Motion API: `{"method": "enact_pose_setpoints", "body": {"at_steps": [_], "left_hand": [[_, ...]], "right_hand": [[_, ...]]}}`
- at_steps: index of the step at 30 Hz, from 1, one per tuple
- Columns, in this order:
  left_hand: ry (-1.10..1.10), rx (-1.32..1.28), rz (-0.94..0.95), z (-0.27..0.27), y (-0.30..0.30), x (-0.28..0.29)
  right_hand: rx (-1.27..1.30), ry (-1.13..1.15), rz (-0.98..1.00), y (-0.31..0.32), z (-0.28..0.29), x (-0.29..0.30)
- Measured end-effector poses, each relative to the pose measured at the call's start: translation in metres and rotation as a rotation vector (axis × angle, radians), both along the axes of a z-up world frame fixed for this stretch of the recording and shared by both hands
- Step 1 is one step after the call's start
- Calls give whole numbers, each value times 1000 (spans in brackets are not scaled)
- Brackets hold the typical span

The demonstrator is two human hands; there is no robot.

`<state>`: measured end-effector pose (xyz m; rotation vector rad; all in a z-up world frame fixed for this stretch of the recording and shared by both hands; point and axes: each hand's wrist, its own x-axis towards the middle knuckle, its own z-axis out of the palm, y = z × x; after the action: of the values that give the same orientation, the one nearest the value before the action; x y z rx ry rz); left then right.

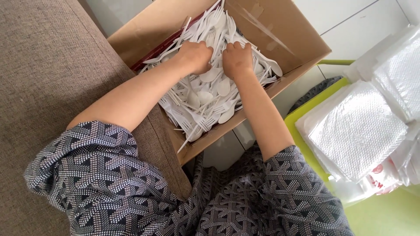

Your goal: Wrapping plastic forks in paper napkins for food service packaging.

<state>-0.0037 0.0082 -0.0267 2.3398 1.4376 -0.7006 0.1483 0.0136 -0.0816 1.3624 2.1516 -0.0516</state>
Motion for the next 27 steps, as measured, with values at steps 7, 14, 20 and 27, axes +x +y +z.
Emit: {"method": "enact_pose_setpoints", "body": {"at_steps": [7, 14, 20, 27], "left_hand": [[-44, 21, 6, 10, -3, 0], [-115, 193, 31, 0, 1, -3], [-177, 312, 22, -17, 9, -8], [-415, 392, 61, -25, 14, -12]], "right_hand": [[114, 268, -48, 18, -24, 16], [506, 694, 27, 18, -18, 21], [435, 778, -42, 12, -1, 19], [362, 802, -106, 13, 4, 18]]}}
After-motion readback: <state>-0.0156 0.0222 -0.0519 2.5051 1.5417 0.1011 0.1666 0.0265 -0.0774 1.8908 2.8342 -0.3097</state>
